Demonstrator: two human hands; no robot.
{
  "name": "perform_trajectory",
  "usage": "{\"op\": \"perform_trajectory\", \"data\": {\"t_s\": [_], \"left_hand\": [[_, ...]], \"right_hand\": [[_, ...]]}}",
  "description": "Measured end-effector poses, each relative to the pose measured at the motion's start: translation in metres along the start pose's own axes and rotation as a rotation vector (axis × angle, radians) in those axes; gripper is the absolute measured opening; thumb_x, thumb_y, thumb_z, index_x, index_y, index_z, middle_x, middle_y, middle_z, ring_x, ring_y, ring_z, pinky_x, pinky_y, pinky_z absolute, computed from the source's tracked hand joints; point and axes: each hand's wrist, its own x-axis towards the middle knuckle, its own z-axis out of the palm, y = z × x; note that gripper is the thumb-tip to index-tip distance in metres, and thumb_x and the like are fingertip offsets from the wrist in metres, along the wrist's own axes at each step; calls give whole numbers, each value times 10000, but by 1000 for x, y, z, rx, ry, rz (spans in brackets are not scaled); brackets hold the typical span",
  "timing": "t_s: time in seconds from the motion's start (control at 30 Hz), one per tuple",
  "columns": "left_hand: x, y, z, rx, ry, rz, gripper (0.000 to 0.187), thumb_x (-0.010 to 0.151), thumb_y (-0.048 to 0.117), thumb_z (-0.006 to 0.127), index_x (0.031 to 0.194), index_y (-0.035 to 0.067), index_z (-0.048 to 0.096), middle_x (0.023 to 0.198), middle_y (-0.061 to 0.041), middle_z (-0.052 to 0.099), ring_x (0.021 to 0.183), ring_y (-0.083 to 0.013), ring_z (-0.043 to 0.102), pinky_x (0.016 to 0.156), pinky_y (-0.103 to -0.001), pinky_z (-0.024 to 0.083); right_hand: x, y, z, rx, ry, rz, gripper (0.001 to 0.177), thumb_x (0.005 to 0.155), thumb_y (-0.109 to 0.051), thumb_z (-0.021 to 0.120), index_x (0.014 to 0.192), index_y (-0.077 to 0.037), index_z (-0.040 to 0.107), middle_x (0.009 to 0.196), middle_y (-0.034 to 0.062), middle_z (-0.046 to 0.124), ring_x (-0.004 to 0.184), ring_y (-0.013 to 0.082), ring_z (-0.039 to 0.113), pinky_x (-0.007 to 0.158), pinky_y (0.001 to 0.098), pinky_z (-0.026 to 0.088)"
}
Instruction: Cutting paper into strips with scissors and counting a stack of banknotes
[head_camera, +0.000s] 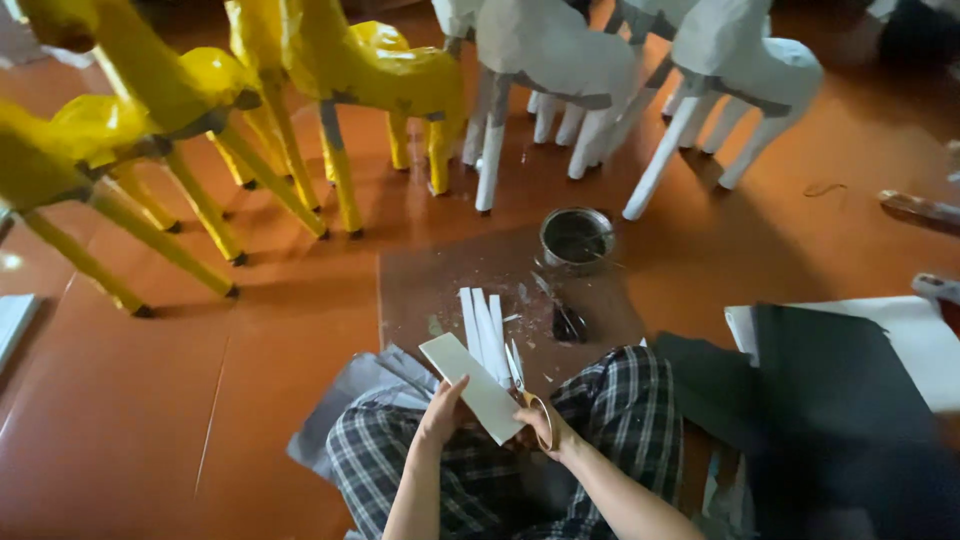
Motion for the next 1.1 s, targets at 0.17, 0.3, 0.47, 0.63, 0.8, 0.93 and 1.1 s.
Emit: {"op": "perform_trajectory", "data": {"t_s": [0.17,0.3,0.47,0.63,0.8,0.93,1.1], "left_hand": [[3,9,-12,-214,141,-125,414,901,403,584,1082,46,689,980,-134,706,879,-297,666,793,-427,530],[12,10,-32,-437,91,0,600,833,444,578,1248,14,626,1156,-220,657,1023,-318,645,905,-447,497],[-1,32,-23,-591,50,351,686,747,263,674,1393,178,460,1268,-309,574,1123,-480,582,836,-534,516],[-5,38,-26,-497,43,370,620,777,291,692,1321,87,475,1146,-225,637,1031,-400,643,835,-515,543],[8,39,-50,-546,122,428,551,868,251,606,1361,60,454,1255,-239,603,1063,-404,628,865,-521,531],[-3,68,-37,-640,179,462,329,977,306,526,1278,174,516,1180,-204,657,1010,-368,663,825,-467,554],[21,6,-40,-208,474,482,519,839,102,749,1310,189,546,1167,-151,666,977,-326,676,842,-496,563]], "right_hand": [[-20,-19,16,-228,-125,-49,482,784,-135,601,1262,-84,645,1219,96,711,1107,259,680,976,433,498],[-21,-16,9,-299,-217,-119,462,761,-186,635,1213,-90,645,1194,100,711,1104,243,671,960,406,514],[-15,-10,1,-180,-374,-179,336,809,-203,670,1115,-67,639,1161,114,679,1105,273,641,930,423,474],[-22,-24,11,-226,-315,-55,492,816,-187,628,1294,-72,603,1186,131,704,1034,291,687,849,426,546],[-16,-26,23,-291,-399,-188,468,846,-192,611,1299,-76,587,1257,114,677,1150,271,647,958,437,503],[-12,-28,48,-341,-95,21,529,844,-205,642,1353,-99,544,1309,113,644,1177,275,626,951,406,470],[17,11,58,-230,-213,-446,227,905,-163,621,1092,-45,573,732,73,614,604,160,582,564,299,493]]}}
